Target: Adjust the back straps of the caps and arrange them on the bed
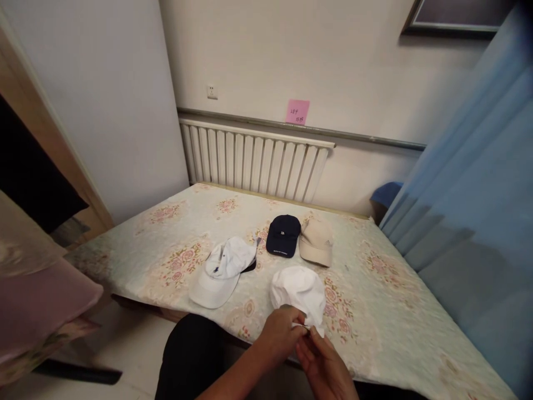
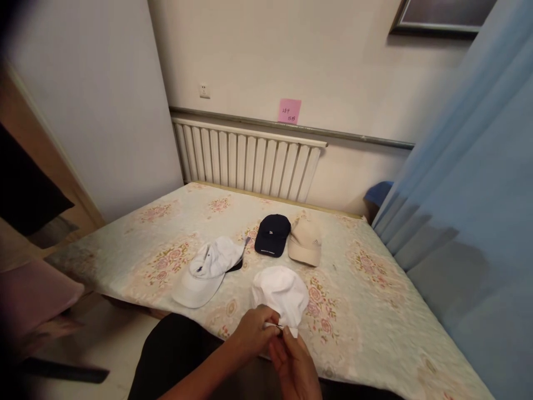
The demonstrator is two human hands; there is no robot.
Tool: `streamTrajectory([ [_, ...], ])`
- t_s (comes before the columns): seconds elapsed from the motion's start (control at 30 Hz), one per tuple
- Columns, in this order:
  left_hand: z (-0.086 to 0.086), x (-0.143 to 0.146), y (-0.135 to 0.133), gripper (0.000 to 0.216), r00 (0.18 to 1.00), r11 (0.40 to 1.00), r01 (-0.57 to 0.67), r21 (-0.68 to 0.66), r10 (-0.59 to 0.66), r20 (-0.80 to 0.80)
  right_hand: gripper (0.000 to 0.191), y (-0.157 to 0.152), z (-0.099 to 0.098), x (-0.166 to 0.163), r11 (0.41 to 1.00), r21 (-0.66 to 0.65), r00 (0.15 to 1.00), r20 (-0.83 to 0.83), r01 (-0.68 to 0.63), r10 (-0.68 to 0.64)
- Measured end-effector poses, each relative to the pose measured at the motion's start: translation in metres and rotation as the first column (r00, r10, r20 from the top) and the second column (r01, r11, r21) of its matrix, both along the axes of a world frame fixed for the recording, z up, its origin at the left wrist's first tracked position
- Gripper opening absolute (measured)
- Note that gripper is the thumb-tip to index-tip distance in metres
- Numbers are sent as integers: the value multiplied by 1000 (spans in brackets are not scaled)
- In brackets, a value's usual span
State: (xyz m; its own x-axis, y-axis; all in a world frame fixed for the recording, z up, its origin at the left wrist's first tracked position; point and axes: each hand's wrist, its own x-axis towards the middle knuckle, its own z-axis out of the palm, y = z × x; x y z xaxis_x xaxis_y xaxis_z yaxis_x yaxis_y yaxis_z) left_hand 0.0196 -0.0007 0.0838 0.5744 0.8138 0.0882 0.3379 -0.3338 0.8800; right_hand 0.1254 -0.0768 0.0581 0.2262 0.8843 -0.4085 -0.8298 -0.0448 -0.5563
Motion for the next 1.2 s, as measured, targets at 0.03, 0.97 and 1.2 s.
streamTrajectory([
  [0.03, 1, 0, -1, 15, 1000, 1000, 4, 4, -4, 3, 27, 1, 1, 0, 999, 14, 999, -29, 32, -32],
  [0.97, 6, 10, 13, 10, 351, 261, 548, -795, 790, 502, 32, 23, 40, 24, 939, 139, 949, -64, 315, -309],
  [1.2, 14, 3, 12, 5, 337, 312, 523, -793, 779, 529, 24, 23, 51, 19, 927, 212, 946, 32, 308, -322],
])
